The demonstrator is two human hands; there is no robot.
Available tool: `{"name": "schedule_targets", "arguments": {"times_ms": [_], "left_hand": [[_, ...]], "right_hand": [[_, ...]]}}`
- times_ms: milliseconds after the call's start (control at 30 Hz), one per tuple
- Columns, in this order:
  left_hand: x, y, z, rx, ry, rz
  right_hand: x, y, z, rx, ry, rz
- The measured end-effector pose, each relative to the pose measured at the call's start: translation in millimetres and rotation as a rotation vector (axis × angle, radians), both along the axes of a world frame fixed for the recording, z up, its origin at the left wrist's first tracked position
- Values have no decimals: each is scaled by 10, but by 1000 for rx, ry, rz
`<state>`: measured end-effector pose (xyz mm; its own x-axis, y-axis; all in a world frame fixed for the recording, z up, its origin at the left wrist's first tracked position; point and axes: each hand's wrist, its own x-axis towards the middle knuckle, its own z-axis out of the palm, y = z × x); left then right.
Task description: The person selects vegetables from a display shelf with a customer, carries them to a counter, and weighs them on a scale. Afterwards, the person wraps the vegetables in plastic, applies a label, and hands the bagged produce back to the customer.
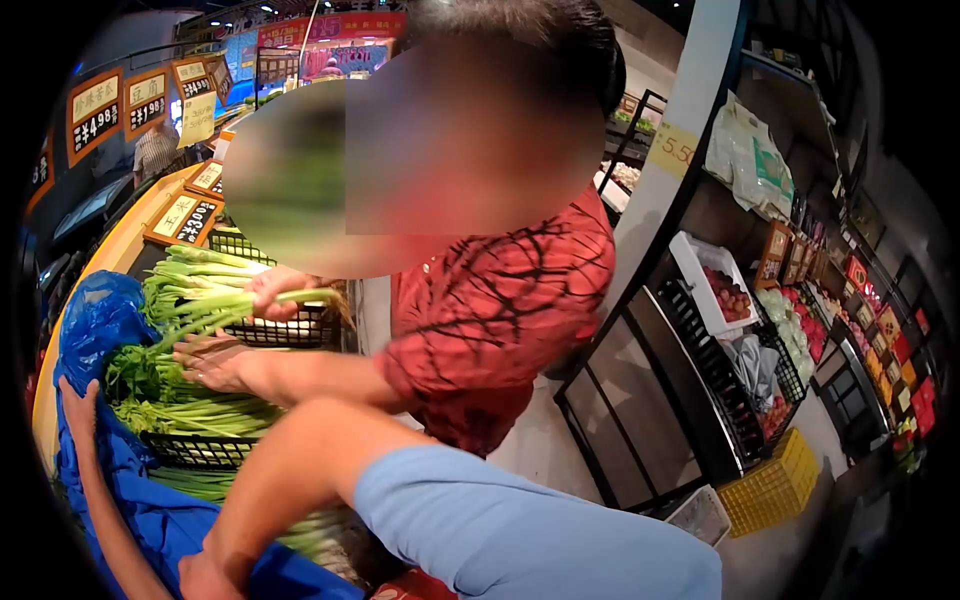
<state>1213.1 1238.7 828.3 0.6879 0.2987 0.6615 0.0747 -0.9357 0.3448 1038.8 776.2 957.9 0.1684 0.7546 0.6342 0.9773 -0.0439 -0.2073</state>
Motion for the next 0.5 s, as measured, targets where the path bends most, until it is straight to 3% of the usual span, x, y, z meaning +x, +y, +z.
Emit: {"name": "schedule_targets", "arguments": {"times_ms": [133,267,400,500], "left_hand": [[-215,-287,156,85,22,6],[-227,-297,221,99,46,37],[-185,-103,157,89,-43,7],[-209,-97,213,88,-3,60]], "right_hand": [[-892,428,-630,44,84,255],[-1447,201,-1049,45,183,394],[-1598,-371,-1293,194,322,443],[-1601,-682,-1412,209,394,288]]}}
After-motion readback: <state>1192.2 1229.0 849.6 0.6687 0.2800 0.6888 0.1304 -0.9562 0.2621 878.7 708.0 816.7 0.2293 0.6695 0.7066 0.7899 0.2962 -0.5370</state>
